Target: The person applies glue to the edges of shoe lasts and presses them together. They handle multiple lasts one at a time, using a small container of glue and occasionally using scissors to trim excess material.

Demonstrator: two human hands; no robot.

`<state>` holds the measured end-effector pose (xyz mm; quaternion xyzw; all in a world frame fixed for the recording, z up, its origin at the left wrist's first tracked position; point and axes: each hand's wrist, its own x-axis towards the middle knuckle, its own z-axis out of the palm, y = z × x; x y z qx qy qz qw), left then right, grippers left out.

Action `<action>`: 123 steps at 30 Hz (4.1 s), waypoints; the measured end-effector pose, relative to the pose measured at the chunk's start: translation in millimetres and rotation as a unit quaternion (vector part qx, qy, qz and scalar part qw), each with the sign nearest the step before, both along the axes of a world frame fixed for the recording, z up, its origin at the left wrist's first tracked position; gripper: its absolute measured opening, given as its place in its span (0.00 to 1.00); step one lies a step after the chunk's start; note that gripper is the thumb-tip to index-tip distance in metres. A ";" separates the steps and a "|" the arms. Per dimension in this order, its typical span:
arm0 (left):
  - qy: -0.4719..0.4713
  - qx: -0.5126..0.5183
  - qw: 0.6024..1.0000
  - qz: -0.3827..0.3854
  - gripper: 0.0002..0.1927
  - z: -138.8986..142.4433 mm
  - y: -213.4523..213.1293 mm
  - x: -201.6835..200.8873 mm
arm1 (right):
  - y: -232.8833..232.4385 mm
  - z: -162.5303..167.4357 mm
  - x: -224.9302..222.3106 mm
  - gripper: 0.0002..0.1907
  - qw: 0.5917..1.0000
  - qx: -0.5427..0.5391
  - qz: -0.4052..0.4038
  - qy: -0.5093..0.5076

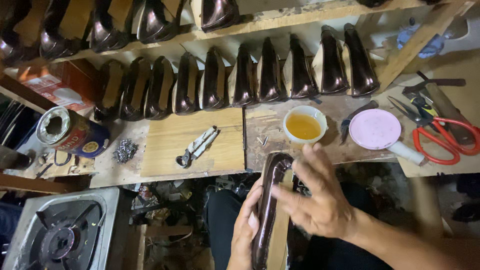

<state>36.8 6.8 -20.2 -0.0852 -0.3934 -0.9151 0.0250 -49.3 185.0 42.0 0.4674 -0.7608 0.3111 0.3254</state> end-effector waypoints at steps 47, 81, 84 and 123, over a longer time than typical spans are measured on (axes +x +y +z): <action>-0.191 0.077 0.979 0.008 0.45 12.6 1.9 14.4 | 3.5 12.4 -4.8 0.20 0.998 -0.006 -0.043 -0.039; -0.164 0.353 0.894 -0.222 0.43 -63.5 -21.5 8.4 | 36.2 9.3 -98.8 0.27 0.944 0.182 -0.231 -0.152; -0.174 0.346 0.894 -0.224 0.45 -54.9 -21.0 5.9 | 40.0 7.5 -114.2 0.36 0.913 0.261 -0.232 -0.208; -0.098 0.028 0.995 0.018 0.35 3.8 -9.5 -20.7 | -12.6 -11.5 25.9 0.22 0.985 0.122 0.100 -0.074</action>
